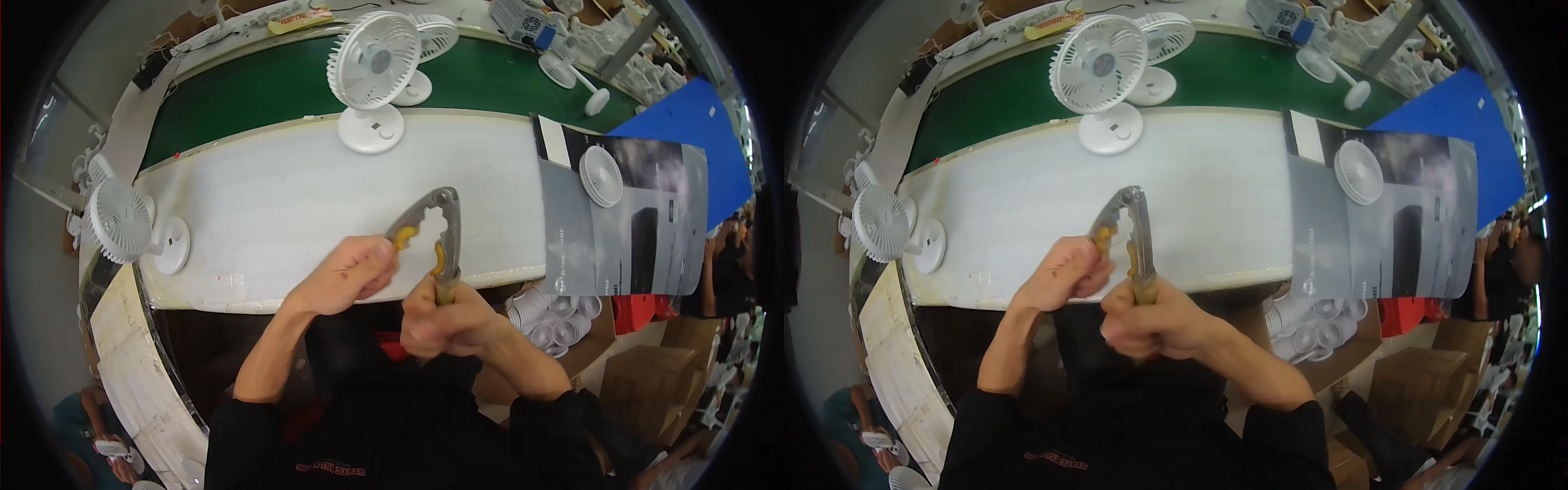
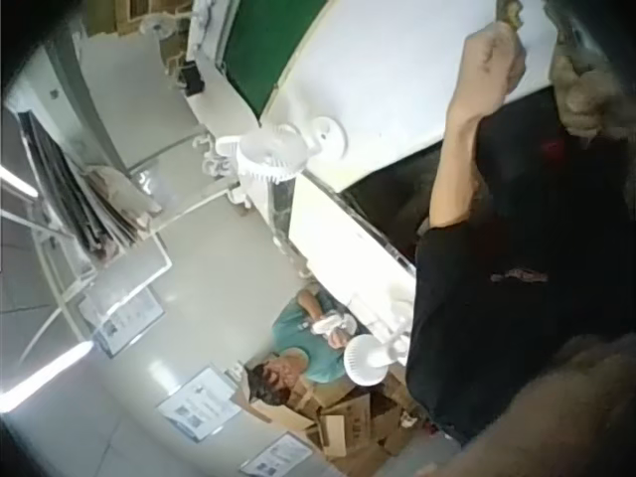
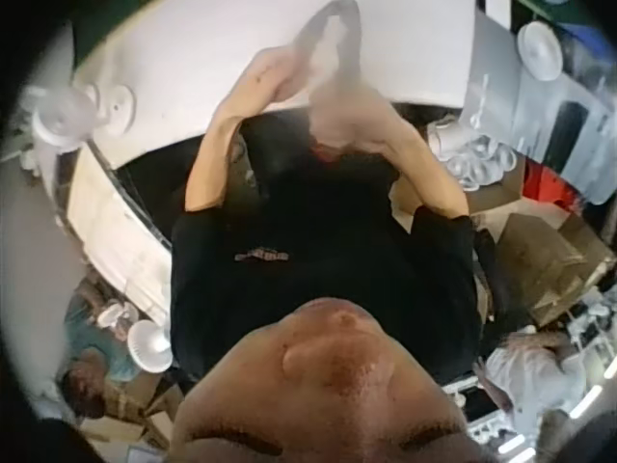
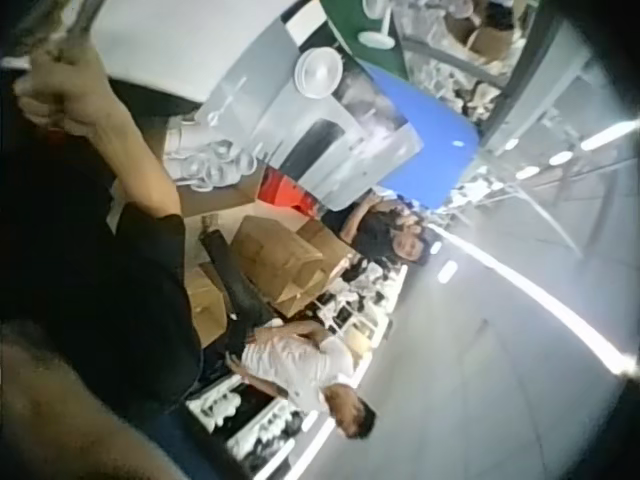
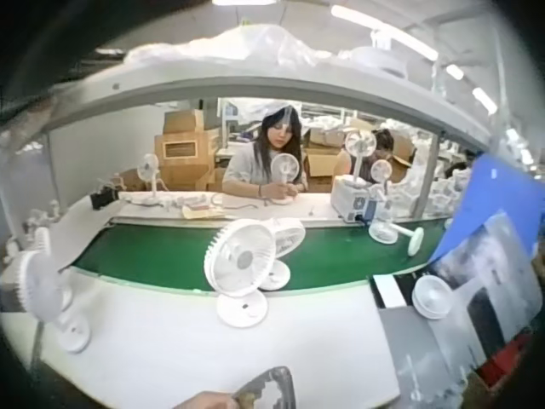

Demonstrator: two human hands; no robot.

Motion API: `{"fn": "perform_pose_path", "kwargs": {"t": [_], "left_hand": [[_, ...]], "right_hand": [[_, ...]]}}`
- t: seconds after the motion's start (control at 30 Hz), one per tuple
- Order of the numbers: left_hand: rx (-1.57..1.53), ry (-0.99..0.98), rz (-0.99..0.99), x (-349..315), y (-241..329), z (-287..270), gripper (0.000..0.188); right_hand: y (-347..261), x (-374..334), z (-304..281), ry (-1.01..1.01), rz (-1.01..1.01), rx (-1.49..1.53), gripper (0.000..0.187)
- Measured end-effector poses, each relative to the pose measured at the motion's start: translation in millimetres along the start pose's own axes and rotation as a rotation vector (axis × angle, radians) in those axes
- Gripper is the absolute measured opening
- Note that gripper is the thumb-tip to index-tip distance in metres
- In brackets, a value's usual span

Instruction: Assembling and inspecting small white electric fans on a production line workbench.

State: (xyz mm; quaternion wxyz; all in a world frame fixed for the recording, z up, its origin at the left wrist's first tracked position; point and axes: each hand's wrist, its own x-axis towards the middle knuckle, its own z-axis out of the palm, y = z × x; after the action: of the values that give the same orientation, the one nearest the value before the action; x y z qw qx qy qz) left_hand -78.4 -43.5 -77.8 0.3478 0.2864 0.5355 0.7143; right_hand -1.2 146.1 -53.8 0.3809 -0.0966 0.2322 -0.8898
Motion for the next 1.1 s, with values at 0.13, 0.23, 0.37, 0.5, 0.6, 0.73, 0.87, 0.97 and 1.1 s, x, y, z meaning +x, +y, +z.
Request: {"fn": "perform_pose_path", "kwargs": {"t": [0.13,0.23,0.37,0.5,0.6,0.73,0.87,0.97,1.1], "left_hand": [[0.228,0.211,-0.070,-3,2,9,0.047],[0.345,0.364,-0.035,-2,1,20,0.047],[0.467,0.535,-0.026,0,7,31,0.046],[0.543,0.634,-0.017,8,11,41,0.043],[0.559,0.584,0.068,22,7,33,0.042],[0.600,0.496,0.183,36,-12,12,0.042],[0.579,0.401,0.122,42,-43,9,0.046],[0.564,0.381,0.193,44,-53,14,0.048],[0.692,0.344,0.155,36,-47,23,0.049]], "right_hand": [[-10,-2,-4,0.427,0.016,-0.246,0.048],[-16,4,-9,0.531,-0.003,-0.359,0.048],[-19,16,-21,0.664,-0.084,-0.583,0.046],[-26,28,-37,0.746,-0.223,-0.819,0.042],[-41,30,-51,0.731,-0.285,-0.938,0.031],[-59,26,-66,0.621,-0.389,-0.971,0.036],[-46,22,-82,0.688,-0.430,-1.046,0.030],[-32,22,-96,0.700,-0.539,-0.993,0.021],[-20,22,-104,0.762,-0.685,-0.933,0.011]]}}
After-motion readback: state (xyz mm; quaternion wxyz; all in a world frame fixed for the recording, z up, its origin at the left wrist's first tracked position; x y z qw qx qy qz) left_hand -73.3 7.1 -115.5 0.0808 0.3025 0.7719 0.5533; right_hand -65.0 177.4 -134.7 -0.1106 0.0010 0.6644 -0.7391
